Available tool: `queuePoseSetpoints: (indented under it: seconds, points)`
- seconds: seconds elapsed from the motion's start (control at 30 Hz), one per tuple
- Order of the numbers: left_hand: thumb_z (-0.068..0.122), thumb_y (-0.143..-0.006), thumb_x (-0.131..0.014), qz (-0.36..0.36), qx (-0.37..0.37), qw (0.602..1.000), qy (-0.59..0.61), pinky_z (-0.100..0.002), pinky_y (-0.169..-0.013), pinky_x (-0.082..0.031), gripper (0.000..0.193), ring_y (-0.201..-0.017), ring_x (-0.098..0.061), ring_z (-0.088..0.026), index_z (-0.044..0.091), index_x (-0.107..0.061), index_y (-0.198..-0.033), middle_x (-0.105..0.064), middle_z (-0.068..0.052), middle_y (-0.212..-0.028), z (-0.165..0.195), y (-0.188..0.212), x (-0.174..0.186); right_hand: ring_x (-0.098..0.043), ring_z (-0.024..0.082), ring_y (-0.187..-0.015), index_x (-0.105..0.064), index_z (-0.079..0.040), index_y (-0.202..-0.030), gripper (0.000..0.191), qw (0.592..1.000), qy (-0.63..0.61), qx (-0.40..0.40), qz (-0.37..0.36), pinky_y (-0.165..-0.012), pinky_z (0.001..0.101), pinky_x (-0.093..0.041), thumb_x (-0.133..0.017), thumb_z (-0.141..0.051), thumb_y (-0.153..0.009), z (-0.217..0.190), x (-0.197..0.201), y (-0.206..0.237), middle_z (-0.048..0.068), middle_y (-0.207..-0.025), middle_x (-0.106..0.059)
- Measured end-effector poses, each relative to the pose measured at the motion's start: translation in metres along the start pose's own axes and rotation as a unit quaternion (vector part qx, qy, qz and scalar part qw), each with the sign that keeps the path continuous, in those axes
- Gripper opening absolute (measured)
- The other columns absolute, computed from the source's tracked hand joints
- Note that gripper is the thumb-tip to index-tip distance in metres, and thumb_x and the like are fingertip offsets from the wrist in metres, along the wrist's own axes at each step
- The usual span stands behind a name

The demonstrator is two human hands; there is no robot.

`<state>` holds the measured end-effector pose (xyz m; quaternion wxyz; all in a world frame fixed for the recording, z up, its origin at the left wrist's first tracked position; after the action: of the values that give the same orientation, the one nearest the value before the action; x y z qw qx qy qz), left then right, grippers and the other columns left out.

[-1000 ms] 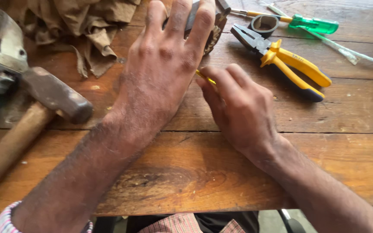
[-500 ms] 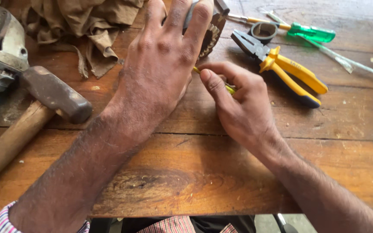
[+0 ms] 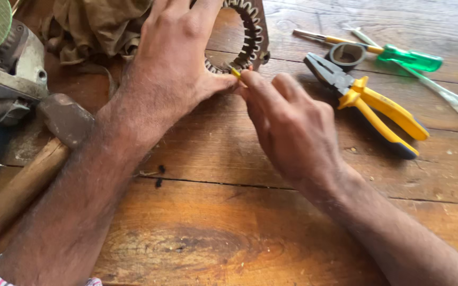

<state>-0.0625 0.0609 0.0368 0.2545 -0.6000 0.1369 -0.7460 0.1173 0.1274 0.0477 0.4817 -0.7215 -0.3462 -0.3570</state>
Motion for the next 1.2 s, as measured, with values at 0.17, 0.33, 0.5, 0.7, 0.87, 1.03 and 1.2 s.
queuePoseSetpoints:
  seconds: [0.17,0.33,0.5,0.7,0.87,1.03,1.2]
  points:
    - [0.052,-0.070,-0.103,0.029,-0.019,0.999,-0.022,-0.053,-0.113,-0.050,0.113,-0.132,-0.053,-0.041,0.001,-0.043,-0.151,-0.052,-0.026,-0.142,0.001,0.006,-0.005,-0.073,0.019,-0.089,-0.066,-0.006,-0.124,0.013,0.996,-0.066,0.044,0.047,-0.072,0.0355,-0.061,-0.064,-0.015,-0.115,0.006,0.010,0.001,0.009,-0.102,-0.073]
    - [0.046,-0.078,-0.101,0.046,-0.046,0.998,-0.011,-0.056,-0.108,-0.052,0.117,-0.138,-0.047,-0.048,0.016,-0.025,-0.162,-0.039,-0.031,-0.153,0.018,0.011,0.007,-0.071,0.018,-0.074,-0.074,-0.002,-0.112,0.011,0.997,-0.030,-0.005,0.074,-0.063,0.0326,-0.057,-0.073,-0.010,-0.106,0.021,0.033,0.002,0.012,-0.092,-0.073]
    - [0.022,-0.092,-0.089,0.009,-0.080,0.988,-0.133,-0.049,-0.104,-0.058,0.043,-0.132,-0.047,-0.036,0.017,-0.067,-0.129,-0.041,-0.017,-0.143,0.053,0.012,0.012,-0.071,0.016,-0.083,-0.075,-0.001,-0.109,0.006,0.992,0.037,0.055,0.110,-0.073,0.0302,-0.058,-0.073,-0.006,-0.107,0.033,0.055,0.006,0.009,-0.092,-0.074]
    - [0.032,-0.094,-0.080,-0.027,-0.102,0.971,-0.215,-0.045,-0.093,-0.063,0.022,-0.132,-0.044,-0.039,0.011,-0.079,-0.100,-0.033,-0.019,-0.147,0.056,0.017,0.019,-0.070,0.015,-0.072,-0.076,-0.003,-0.103,0.007,0.994,0.036,0.009,0.104,-0.066,0.0300,-0.056,-0.075,-0.009,-0.104,0.043,0.061,0.035,0.008,-0.088,-0.072]
    - [0.028,-0.099,-0.075,-0.046,-0.091,0.947,-0.306,-0.034,-0.072,-0.065,0.020,-0.118,-0.058,-0.037,0.009,-0.080,-0.097,-0.052,-0.018,-0.133,0.058,0.020,0.025,-0.069,0.012,-0.074,-0.075,-0.003,-0.108,0.004,0.988,-0.013,0.021,0.150,-0.066,0.0279,-0.056,-0.072,-0.006,-0.108,0.051,0.052,0.042,0.007,-0.089,-0.072]
    - [0.033,-0.106,-0.076,-0.017,-0.116,0.956,-0.270,-0.037,-0.067,-0.060,0.031,-0.094,-0.064,-0.025,0.006,-0.079,-0.091,-0.064,-0.012,-0.095,0.055,0.029,0.028,-0.066,0.013,-0.071,-0.074,0.000,-0.107,0.003,0.985,-0.022,0.078,0.152,-0.059,0.0275,-0.051,-0.072,0.000,-0.104,0.050,0.053,0.039,0.007,-0.085,-0.069]
    - [0.028,-0.102,-0.075,0.031,-0.142,0.952,-0.270,-0.039,-0.078,-0.057,0.022,-0.097,-0.061,-0.023,0.008,-0.078,-0.094,-0.063,-0.009,-0.096,0.034,0.041,0.013,-0.067,0.011,-0.072,-0.073,-0.002,-0.111,0.006,0.984,-0.031,0.064,0.163,-0.063,0.0264,-0.052,-0.070,-0.002,-0.106,0.042,0.054,0.043,0.006,-0.087,-0.069]
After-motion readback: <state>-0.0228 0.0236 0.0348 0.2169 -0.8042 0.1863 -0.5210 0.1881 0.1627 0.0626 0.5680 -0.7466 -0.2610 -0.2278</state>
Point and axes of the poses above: each hand's wrist, its own y-axis away from the middle knuckle, its own x-axis out of the back of the hand, z = x × y, the point moved 3 cm from there along -y, towards the middle knuckle
